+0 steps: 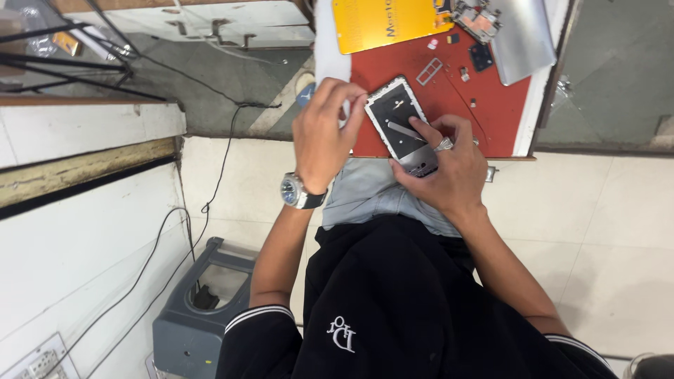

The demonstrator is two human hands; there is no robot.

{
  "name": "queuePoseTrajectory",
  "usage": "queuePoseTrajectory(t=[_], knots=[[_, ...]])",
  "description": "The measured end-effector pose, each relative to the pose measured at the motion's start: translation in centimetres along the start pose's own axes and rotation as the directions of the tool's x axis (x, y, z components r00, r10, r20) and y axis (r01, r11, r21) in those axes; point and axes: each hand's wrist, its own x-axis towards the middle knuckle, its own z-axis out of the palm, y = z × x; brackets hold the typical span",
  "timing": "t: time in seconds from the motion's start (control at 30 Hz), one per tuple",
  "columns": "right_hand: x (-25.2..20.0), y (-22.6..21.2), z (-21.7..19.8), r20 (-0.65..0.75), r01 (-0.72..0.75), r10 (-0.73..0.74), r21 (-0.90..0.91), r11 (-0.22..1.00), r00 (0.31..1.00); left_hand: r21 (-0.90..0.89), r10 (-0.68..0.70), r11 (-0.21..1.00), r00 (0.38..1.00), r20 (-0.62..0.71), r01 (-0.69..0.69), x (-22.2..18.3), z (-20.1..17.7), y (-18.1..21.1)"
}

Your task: The person disassembles a smartphone, removes the back cover and battery, and then reassembles the device by reconnecting the motherboard and securing internal components. The task involves careful handling of small parts and use of a metal tool to pry and adjust components.

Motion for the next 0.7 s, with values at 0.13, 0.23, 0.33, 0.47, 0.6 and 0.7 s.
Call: queuePoseTrajectory(t=[0.13, 0.23, 0.33, 0.47, 0.6, 0.7], knots=[[0.4, -0.3, 0.2, 0.027, -0.005, 0.006, -0.037, 0.999, 1.0, 0.057, 0.023, 0.998, 1.0, 0.004, -0.023, 0.6, 0.6, 0.0], [-0.1, -0.1, 0.4, 0.029, -0.024, 0.026, -0.067, 0.997, 0.999, 0.114, 0.107, 0.988, 0.994, -0.024, -0.104, 0.9, 1.4, -0.1], [-0.1, 0.2, 0.4, 0.05, -0.028, 0.031, -0.045, 0.999, 0.998, 0.171, 0.104, 0.98, 0.995, -0.001, -0.102, 1.2, 1.9, 0.2], [0.1, 0.3, 0.4, 0.063, -0.034, 0.037, -0.046, 0.998, 0.997, 0.198, 0.109, 0.974, 0.994, 0.012, -0.109, 1.6, 2.2, 0.8], [0.2, 0.4, 0.3, 0.077, -0.039, 0.041, -0.034, 0.999, 0.996, 0.2, 0.087, 0.976, 0.996, 0.01, -0.088, 1.7, 2.3, 1.1], [0.1, 0.4, 0.1, 0.085, -0.055, 0.057, -0.024, 0.998, 0.995, 0.177, 0.051, 0.983, 0.999, 0.006, -0.051, 1.4, 2.2, 1.1]])
